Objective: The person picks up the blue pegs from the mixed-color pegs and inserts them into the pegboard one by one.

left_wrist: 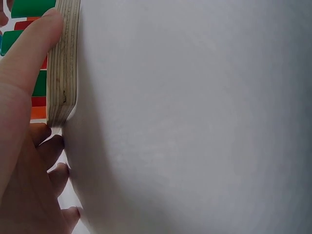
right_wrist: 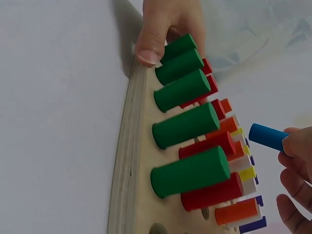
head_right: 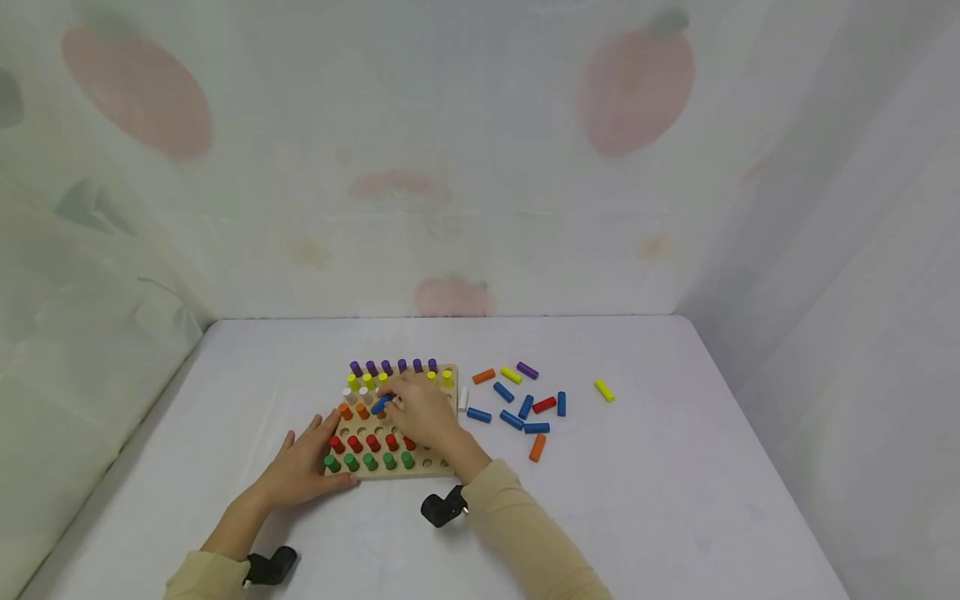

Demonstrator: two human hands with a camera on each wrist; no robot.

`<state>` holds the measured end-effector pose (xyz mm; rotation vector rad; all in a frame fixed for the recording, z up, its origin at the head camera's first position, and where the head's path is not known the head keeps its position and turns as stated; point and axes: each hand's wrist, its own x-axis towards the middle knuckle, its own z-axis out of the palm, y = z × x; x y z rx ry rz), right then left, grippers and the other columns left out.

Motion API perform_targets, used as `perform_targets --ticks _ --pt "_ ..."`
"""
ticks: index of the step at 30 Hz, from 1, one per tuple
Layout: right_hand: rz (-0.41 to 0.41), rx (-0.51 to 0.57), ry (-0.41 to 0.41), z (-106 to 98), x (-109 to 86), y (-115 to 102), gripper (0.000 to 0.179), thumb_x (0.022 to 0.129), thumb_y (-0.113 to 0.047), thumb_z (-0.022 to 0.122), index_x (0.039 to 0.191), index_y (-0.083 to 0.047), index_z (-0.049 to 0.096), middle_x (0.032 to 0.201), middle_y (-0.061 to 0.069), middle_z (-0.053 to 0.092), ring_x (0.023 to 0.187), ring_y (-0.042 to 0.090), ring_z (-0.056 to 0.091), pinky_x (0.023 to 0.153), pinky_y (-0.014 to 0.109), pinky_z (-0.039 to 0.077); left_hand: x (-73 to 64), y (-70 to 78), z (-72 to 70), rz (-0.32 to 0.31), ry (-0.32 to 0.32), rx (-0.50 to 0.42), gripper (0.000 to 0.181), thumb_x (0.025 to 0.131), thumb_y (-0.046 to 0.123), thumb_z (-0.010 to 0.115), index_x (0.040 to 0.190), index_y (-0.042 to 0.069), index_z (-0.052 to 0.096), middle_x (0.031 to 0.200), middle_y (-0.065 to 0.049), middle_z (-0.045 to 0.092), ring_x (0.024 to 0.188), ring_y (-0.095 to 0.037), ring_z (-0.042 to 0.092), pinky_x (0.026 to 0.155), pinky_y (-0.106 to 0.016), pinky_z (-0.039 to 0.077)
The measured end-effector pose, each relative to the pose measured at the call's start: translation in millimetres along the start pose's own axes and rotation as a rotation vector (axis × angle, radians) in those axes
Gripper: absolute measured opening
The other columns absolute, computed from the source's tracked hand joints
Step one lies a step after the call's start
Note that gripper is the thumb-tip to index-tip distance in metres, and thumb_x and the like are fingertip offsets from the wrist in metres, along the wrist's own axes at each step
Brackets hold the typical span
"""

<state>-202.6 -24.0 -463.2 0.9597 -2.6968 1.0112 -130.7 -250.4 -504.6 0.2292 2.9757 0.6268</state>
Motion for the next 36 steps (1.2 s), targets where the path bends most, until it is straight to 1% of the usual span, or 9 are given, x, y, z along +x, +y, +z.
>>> perform_targets --ticks 3,10,15,18,22,27,31,34,36 --pt "-0.001 -0.002 -0.02 5 0.9 -4 0.017 0.088 -0.018 0.062 0.104 -0.019 0.068 0.101 -0.007 0.061 0.091 0.007 0.051 0.074 0.017 0.046 -0.6 0.1 -0.5 0.002 -0.001 -0.001 0.117 0.06 0.071 0.067 0.145 0.004 0.024 0.148 -0.015 0.03 0.137 -0.042 0.02 0.102 -0.07 0.008" --pt "0.0 -0.011 -0.046 11 2.7 -12 0.02 0.089 -0.02 0.061 0.107 -0.021 0.068 0.104 -0.007 0.06 0.097 0.008 0.05 0.082 0.02 0.047 -1.8 0.4 -1.3 0.009 0.001 -0.002 0.117 0.06 0.072 0.067 0.146 0.005 0.023 0.148 -0.015 0.029 0.137 -0.042 0.02 0.102 -0.07 0.008" --pt "-0.029 -0.06 -0.051 15 5.0 -16 0.022 0.089 -0.022 0.06 0.11 -0.021 0.067 0.098 -0.006 0.059 0.085 0.007 0.047 0.07 0.014 0.043 -2.4 -0.4 -1.3 0.004 -0.005 -0.005 0.117 0.06 0.072 0.067 0.146 0.005 0.023 0.148 -0.016 0.029 0.137 -0.042 0.019 0.102 -0.069 0.007" --pt "-0.037 -0.094 -0.058 19 6.9 -18 0.022 0.089 -0.022 0.061 0.109 -0.021 0.067 0.097 -0.007 0.059 0.082 0.005 0.046 0.068 0.011 0.042 -2.5 -0.9 -1.3 0.003 -0.008 -0.008 0.117 0.06 0.072 0.067 0.146 0.005 0.023 0.148 -0.016 0.029 0.137 -0.041 0.019 0.102 -0.069 0.007" --pt "-0.035 -0.095 -0.072 24 8.5 -22 0.02 0.089 -0.021 0.06 0.107 -0.021 0.068 0.101 -0.007 0.06 0.087 0.004 0.047 0.072 0.012 0.043 -2.4 -1.1 -1.2 0.011 0.0 -0.013 0.116 0.061 0.071 0.067 0.146 0.005 0.023 0.149 -0.015 0.029 0.137 -0.042 0.02 0.102 -0.07 0.007" --pt "-0.06 -0.114 -0.074 31 10.6 -27 0.021 0.089 -0.021 0.06 0.109 -0.022 0.067 0.104 -0.006 0.06 0.092 0.005 0.051 0.078 0.015 0.046 -2.4 -0.8 -0.7 0.018 0.005 -0.014 0.114 0.062 0.07 0.068 0.146 0.005 0.024 0.148 -0.014 0.03 0.137 -0.042 0.02 0.102 -0.07 0.007" --pt "-0.051 -0.119 -0.077 37 13.2 -29 0.023 0.088 -0.022 0.061 0.111 -0.022 0.064 0.104 -0.008 0.059 0.091 0.003 0.051 0.077 0.014 0.047 -2.1 -0.8 -0.7 0.019 0.005 -0.016 0.114 0.062 0.07 0.068 0.146 0.006 0.024 0.148 -0.014 0.03 0.136 -0.042 0.02 0.101 -0.071 0.007" --pt "-0.029 -0.09 -0.084 39 14.9 -30 0.023 0.088 -0.02 0.062 0.111 -0.02 0.062 0.102 -0.009 0.058 0.086 0.002 0.048 0.073 0.01 0.045 -1.6 -1.0 -0.8 0.019 0.008 -0.021 0.114 0.062 0.07 0.068 0.146 0.006 0.024 0.148 -0.014 0.031 0.136 -0.043 0.02 0.101 -0.071 0.008" --pt "-0.016 -0.078 -0.083 40 15.8 -31 0.022 0.087 -0.02 0.063 0.11 -0.019 0.062 0.101 -0.009 0.059 0.085 0.003 0.048 0.074 0.01 0.045 -1.4 -1.0 -0.7 0.019 0.007 -0.022 0.114 0.062 0.07 0.068 0.146 0.006 0.024 0.148 -0.014 0.031 0.136 -0.042 0.02 0.101 -0.071 0.008"
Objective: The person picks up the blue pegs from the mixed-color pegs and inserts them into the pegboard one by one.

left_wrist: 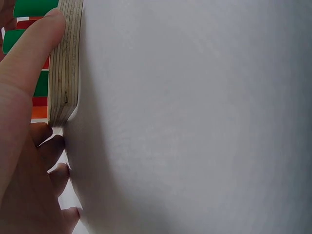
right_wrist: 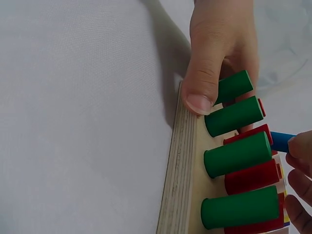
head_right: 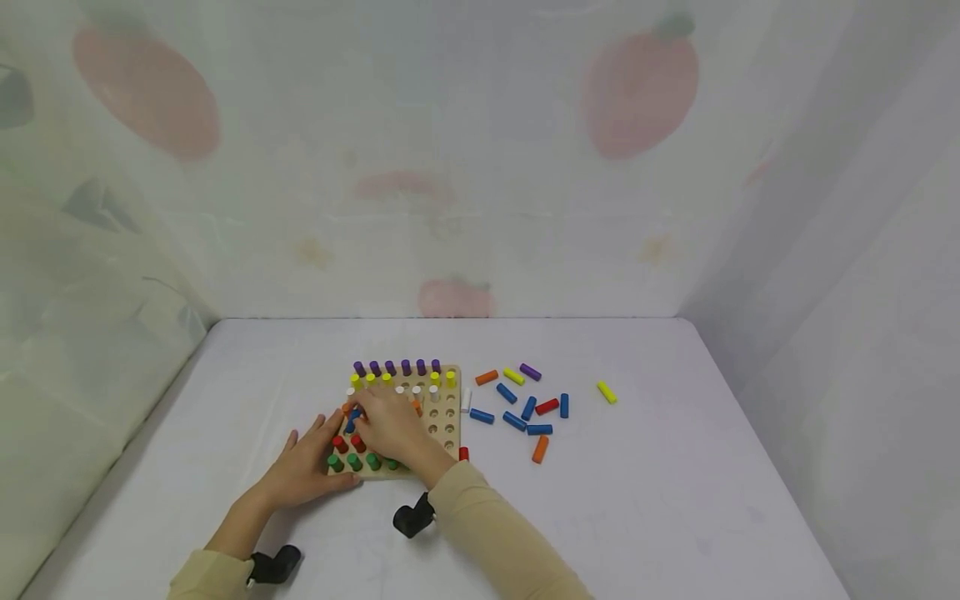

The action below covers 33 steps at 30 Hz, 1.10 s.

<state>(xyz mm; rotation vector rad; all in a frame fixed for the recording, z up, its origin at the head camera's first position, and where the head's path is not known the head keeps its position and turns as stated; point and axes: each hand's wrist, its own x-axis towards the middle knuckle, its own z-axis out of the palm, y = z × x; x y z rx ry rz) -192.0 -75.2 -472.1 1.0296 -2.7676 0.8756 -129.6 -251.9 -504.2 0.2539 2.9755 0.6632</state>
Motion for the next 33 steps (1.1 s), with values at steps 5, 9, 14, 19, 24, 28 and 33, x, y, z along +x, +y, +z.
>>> perform_targets --ticks 5,9,14,19,24,28,33 --pt "0.016 -0.014 0.014 2 2.1 -1 0.02 0.087 -0.021 0.063 0.107 -0.019 0.062 0.102 -0.008 0.061 0.088 0.003 0.05 0.078 0.013 0.047 0.2 1.3 -0.6 -0.002 -0.001 -0.01 0.112 0.062 0.067 0.069 0.146 0.006 0.025 0.148 -0.014 0.032 0.136 -0.042 0.02 0.101 -0.07 0.007" --pt "0.018 -0.039 0.017 5 4.2 -2 0.021 0.087 -0.022 0.063 0.108 -0.02 0.063 0.103 -0.009 0.062 0.09 0.003 0.051 0.079 0.014 0.047 -0.1 2.8 -1.5 -0.006 -0.001 -0.013 0.111 0.063 0.066 0.07 0.146 0.006 0.025 0.148 -0.014 0.032 0.136 -0.042 0.02 0.102 -0.07 0.006" --pt "0.032 -0.048 0.008 9 6.3 -2 0.018 0.088 -0.023 0.063 0.106 -0.022 0.064 0.099 -0.011 0.062 0.087 0.002 0.05 0.079 0.014 0.046 -0.1 3.7 -1.1 -0.009 0.0 -0.013 0.112 0.063 0.067 0.07 0.146 0.007 0.024 0.148 -0.013 0.031 0.137 -0.042 0.02 0.102 -0.07 0.005" --pt "0.003 -0.067 0.002 10 7.9 -3 0.016 0.086 -0.022 0.064 0.102 -0.023 0.065 0.097 -0.012 0.063 0.085 0.002 0.05 0.074 0.012 0.045 0.6 2.5 0.2 -0.007 0.006 -0.015 0.113 0.062 0.068 0.069 0.146 0.009 0.024 0.148 -0.012 0.031 0.137 -0.041 0.02 0.102 -0.07 0.005" --pt "-0.037 -0.109 0.009 10 7.6 -4 0.017 0.086 -0.021 0.065 0.103 -0.022 0.065 0.1 -0.012 0.065 0.088 0.003 0.052 0.075 0.014 0.045 0.2 1.7 0.7 0.0 0.014 -0.014 0.112 0.062 0.068 0.069 0.146 0.011 0.024 0.147 -0.014 0.032 0.136 -0.042 0.02 0.101 -0.071 0.006" --pt "-0.048 -0.132 0.017 10 7.1 -4 0.018 0.086 -0.021 0.065 0.103 -0.022 0.065 0.101 -0.011 0.065 0.09 0.004 0.053 0.078 0.017 0.046 -0.5 2.2 -0.1 0.002 0.011 -0.016 0.111 0.062 0.067 0.07 0.147 0.012 0.024 0.147 -0.015 0.032 0.136 -0.042 0.02 0.101 -0.071 0.006" --pt "-0.049 -0.158 0.021 12 8.2 -4 0.018 0.086 -0.024 0.064 0.104 -0.023 0.065 0.102 -0.011 0.065 0.091 0.005 0.054 0.078 0.019 0.046 -1.1 2.8 -1.4 0.01 0.018 -0.021 0.111 0.063 0.065 0.071 0.147 0.01 0.023 0.147 -0.016 0.032 0.136 -0.044 0.02 0.101 -0.071 0.007"
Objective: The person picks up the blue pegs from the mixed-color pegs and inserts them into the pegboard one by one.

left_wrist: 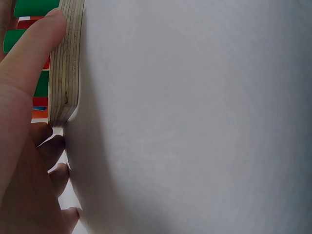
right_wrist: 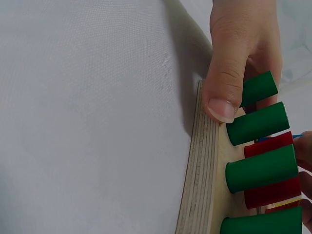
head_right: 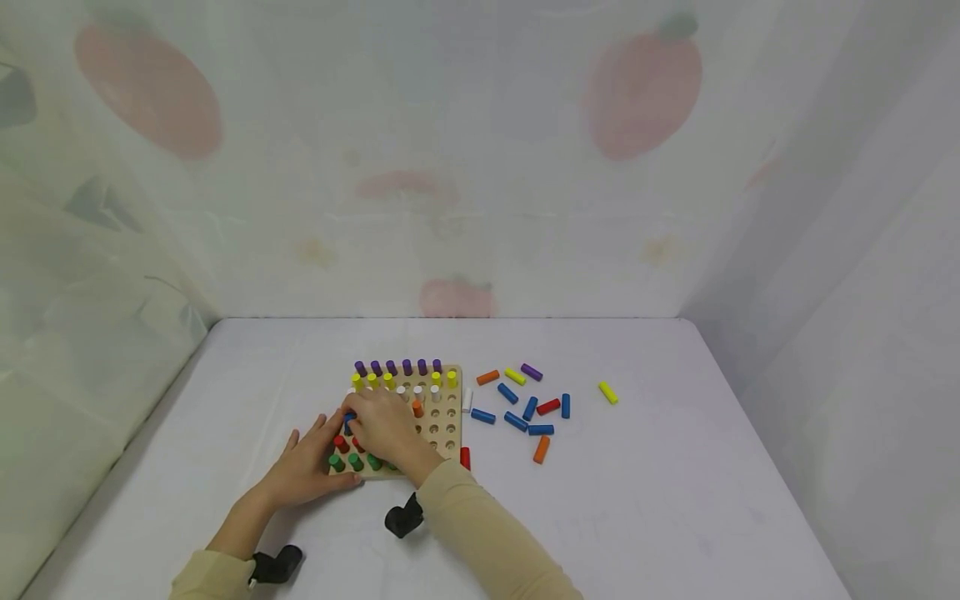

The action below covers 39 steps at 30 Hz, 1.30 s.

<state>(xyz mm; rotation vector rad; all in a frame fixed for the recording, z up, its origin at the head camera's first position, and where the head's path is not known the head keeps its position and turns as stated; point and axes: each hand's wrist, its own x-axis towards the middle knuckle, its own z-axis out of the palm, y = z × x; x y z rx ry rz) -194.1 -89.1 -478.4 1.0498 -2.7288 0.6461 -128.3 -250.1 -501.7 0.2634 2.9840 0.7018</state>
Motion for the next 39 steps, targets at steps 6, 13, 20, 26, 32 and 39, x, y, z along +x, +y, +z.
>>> perform_targets --ticks 6,13,20,26,32,39 --pt "0.009 0.001 -0.008 -0.3 0.8 -0.7 0.017 0.087 -0.025 0.063 0.104 -0.024 0.065 0.103 -0.011 0.065 0.09 0.005 0.055 0.078 0.019 0.046 0.2 0.3 0.5 -0.002 -0.006 -0.003 0.11 0.063 0.066 0.07 0.147 0.013 0.022 0.147 -0.015 0.031 0.136 -0.043 0.02 0.101 -0.071 0.006" --pt "-0.005 0.002 0.012 1.0 0.5 -0.4 0.017 0.086 -0.025 0.064 0.103 -0.025 0.065 0.102 -0.012 0.065 0.089 0.004 0.055 0.074 0.018 0.045 -0.6 -0.1 1.1 0.001 -0.002 -0.005 0.11 0.063 0.066 0.07 0.147 0.013 0.023 0.147 -0.016 0.032 0.136 -0.043 0.02 0.101 -0.071 0.006" --pt "-0.009 -0.011 0.023 2.1 1.0 -0.9 0.017 0.086 -0.025 0.064 0.103 -0.025 0.066 0.102 -0.012 0.066 0.092 0.005 0.058 0.075 0.02 0.046 0.0 -2.2 2.0 0.002 -0.001 -0.009 0.11 0.062 0.066 0.07 0.148 0.017 0.021 0.147 -0.016 0.032 0.136 -0.043 0.02 0.1 -0.071 0.006" --pt "-0.004 -0.035 0.037 3.3 0.4 -0.3 0.017 0.085 -0.025 0.065 0.103 -0.026 0.066 0.101 -0.013 0.067 0.088 0.005 0.058 0.073 0.02 0.045 0.4 -2.4 2.1 0.002 0.0 -0.009 0.11 0.062 0.066 0.07 0.148 0.016 0.022 0.147 -0.015 0.032 0.136 -0.043 0.021 0.101 -0.071 0.006" --pt "-0.019 -0.036 0.031 3.6 0.1 0.2 0.017 0.086 -0.027 0.065 0.103 -0.026 0.067 0.1 -0.013 0.067 0.087 0.004 0.058 0.071 0.018 0.044 -0.4 -0.8 1.3 0.0 -0.003 -0.011 0.109 0.062 0.064 0.072 0.148 0.02 0.021 0.147 -0.016 0.031 0.136 -0.044 0.021 0.1 -0.072 0.006" --pt "-0.017 -0.034 0.009 2.5 1.1 -1.3 0.017 0.086 -0.03 0.064 0.102 -0.026 0.068 0.1 -0.014 0.068 0.086 0.004 0.059 0.07 0.019 0.044 -0.2 0.7 0.3 0.004 -0.005 -0.02 0.107 0.063 0.063 0.072 0.148 0.021 0.021 0.148 -0.015 0.031 0.136 -0.044 0.02 0.1 -0.072 0.005"
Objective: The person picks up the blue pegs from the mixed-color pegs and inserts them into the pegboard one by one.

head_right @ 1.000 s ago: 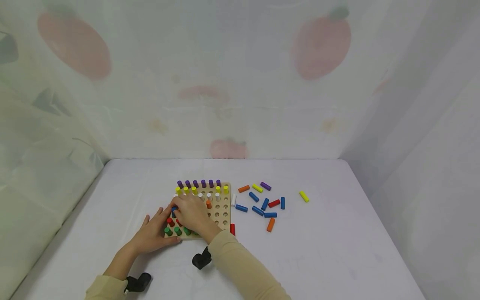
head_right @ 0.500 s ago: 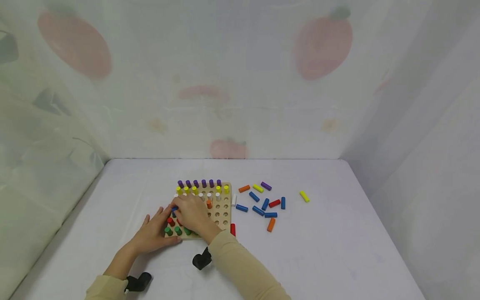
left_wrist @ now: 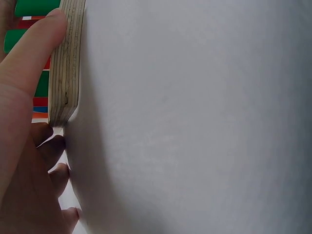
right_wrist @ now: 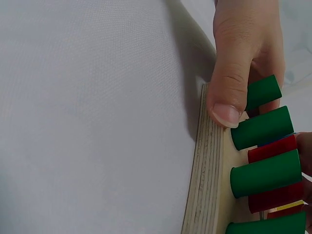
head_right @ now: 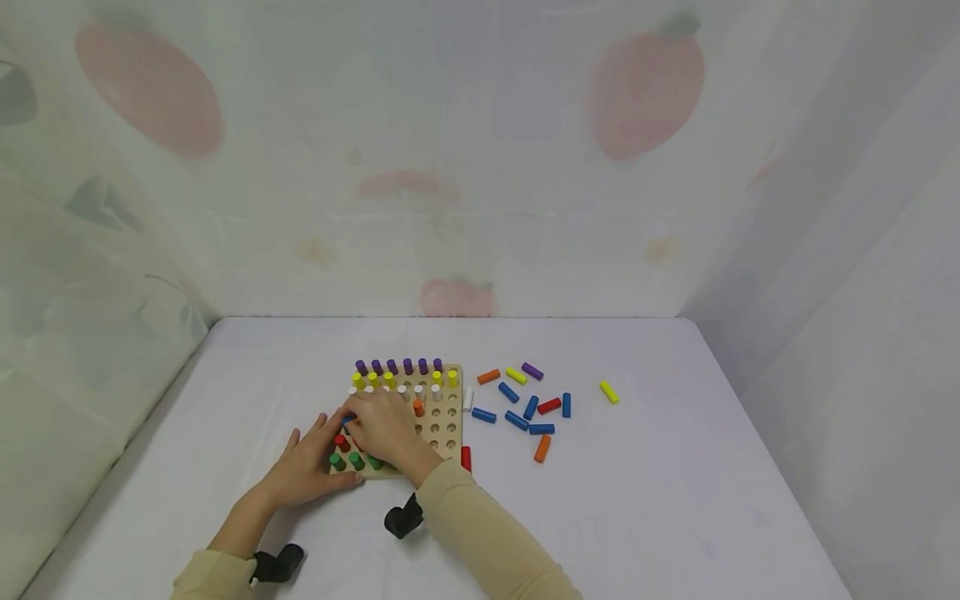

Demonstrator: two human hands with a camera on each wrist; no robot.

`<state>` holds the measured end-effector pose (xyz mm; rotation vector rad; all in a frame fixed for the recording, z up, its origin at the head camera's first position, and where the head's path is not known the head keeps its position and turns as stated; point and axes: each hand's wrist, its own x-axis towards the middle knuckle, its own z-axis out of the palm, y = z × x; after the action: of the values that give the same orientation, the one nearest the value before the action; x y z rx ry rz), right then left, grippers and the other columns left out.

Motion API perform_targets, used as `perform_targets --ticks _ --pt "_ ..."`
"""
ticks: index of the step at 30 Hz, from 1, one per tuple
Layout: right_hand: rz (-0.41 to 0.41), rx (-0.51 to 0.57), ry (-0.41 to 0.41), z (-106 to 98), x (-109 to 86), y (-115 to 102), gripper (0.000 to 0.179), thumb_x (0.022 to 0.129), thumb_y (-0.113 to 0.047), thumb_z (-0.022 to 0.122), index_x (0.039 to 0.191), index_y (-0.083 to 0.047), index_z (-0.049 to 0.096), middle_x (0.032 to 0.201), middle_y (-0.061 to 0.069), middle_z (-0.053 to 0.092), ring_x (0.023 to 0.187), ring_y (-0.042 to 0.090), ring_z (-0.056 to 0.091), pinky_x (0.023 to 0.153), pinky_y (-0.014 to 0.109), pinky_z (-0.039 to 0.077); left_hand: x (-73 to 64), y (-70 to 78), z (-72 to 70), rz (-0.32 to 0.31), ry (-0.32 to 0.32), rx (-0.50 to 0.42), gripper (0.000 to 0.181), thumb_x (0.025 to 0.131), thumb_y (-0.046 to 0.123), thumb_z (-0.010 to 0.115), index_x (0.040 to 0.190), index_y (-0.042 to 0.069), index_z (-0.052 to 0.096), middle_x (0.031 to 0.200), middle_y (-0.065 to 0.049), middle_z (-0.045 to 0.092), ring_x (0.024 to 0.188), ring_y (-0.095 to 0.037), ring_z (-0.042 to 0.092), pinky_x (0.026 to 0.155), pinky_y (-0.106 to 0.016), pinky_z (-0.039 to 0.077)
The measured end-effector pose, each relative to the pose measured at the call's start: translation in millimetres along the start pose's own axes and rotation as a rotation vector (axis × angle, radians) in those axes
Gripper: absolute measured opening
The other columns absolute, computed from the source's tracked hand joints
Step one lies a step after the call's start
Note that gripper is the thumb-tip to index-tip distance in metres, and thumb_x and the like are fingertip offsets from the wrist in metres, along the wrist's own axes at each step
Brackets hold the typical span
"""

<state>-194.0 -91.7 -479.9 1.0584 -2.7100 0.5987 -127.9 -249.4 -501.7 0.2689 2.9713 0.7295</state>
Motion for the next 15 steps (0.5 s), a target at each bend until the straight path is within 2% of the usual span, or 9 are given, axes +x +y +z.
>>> perform_targets --ticks 9,12,15 --pt "0.001 0.022 -0.011 -2.1 -0.6 0.9 0.017 0.086 -0.031 0.064 0.102 -0.025 0.068 0.092 -0.015 0.068 0.082 0.003 0.058 0.068 0.016 0.041 0.8 -0.4 1.2 -0.002 0.005 0.008 0.106 0.063 0.064 0.072 0.147 0.024 0.021 0.148 -0.015 0.031 0.136 -0.045 0.02 0.1 -0.072 0.005" --pt "0.01 0.047 -0.023 -4.5 -1.3 1.1 0.018 0.086 -0.031 0.064 0.103 -0.025 0.067 0.094 -0.015 0.068 0.085 0.002 0.058 0.073 0.017 0.043 0.8 -1.7 2.1 -0.005 0.003 0.008 0.107 0.063 0.064 0.071 0.147 0.023 0.021 0.148 -0.015 0.031 0.136 -0.044 0.02 0.1 -0.072 0.005" --pt "0.023 0.098 -0.036 -8.2 -2.6 1.4 0.018 0.087 -0.029 0.063 0.104 -0.024 0.067 0.095 -0.014 0.067 0.085 0.001 0.056 0.077 0.017 0.045 0.9 -2.7 2.2 -0.007 0.0 0.012 0.109 0.063 0.066 0.07 0.148 0.018 0.021 0.148 -0.015 0.031 0.136 -0.043 0.019 0.101 -0.071 0.004"
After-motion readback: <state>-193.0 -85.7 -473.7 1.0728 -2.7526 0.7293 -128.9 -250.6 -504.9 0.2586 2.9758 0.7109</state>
